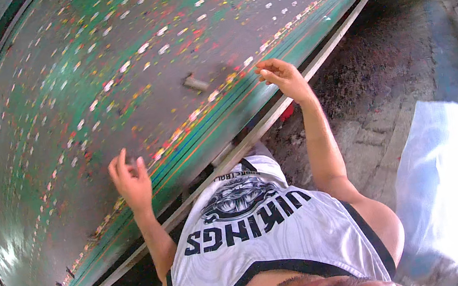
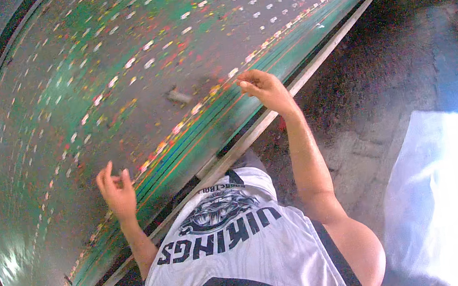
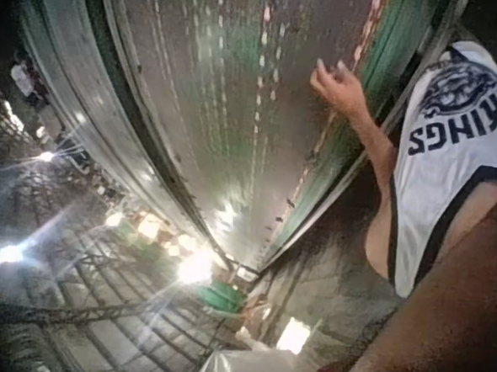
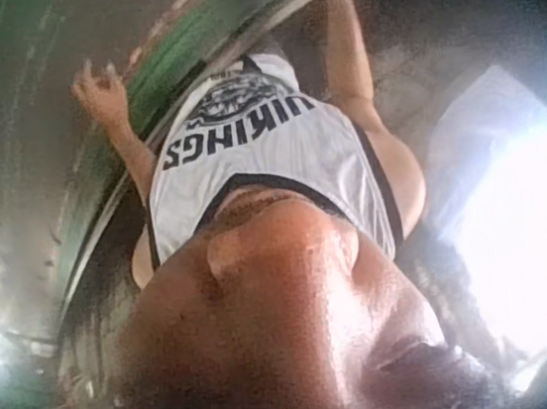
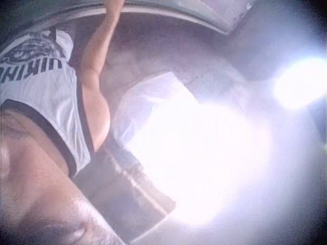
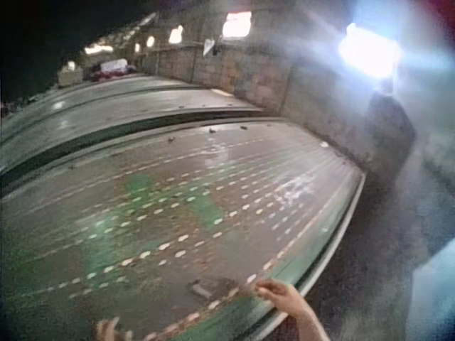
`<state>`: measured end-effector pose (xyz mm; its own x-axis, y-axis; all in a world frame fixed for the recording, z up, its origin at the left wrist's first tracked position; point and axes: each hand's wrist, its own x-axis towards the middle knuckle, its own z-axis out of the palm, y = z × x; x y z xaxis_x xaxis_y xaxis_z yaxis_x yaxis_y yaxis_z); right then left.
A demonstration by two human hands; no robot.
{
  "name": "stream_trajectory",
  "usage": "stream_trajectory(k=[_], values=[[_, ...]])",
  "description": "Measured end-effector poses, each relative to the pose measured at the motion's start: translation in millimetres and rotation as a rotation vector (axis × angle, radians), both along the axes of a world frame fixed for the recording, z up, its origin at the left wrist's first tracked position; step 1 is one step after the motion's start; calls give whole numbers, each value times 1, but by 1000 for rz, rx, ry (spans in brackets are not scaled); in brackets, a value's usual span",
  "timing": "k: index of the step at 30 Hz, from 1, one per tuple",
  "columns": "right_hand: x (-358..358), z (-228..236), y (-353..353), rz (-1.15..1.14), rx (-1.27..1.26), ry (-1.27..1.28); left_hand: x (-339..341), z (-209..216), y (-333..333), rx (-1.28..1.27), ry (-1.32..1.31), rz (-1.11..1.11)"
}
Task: The person repeatedly picks up small cylindrical objects and places them into holes on a large green board. Later, the person handles a bundle of pastel-colored fabric, unties it, and begins to unfold the contents.
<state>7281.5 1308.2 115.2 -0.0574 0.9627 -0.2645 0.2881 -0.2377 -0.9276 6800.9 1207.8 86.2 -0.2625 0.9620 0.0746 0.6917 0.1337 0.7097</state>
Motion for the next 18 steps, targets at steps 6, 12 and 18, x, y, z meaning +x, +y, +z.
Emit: stream_trajectory(k=[6, 12, 18], values=[[197, 25, 53, -256, 43, 143, 162, 24, 34, 64, 20, 102], [399, 70, 60, -438, 97, 3, 409, 33, 118, 108, -280, -262], [565, 97, 24, -645, 134, -27, 580, 31, 182, 83, -497, -529]])
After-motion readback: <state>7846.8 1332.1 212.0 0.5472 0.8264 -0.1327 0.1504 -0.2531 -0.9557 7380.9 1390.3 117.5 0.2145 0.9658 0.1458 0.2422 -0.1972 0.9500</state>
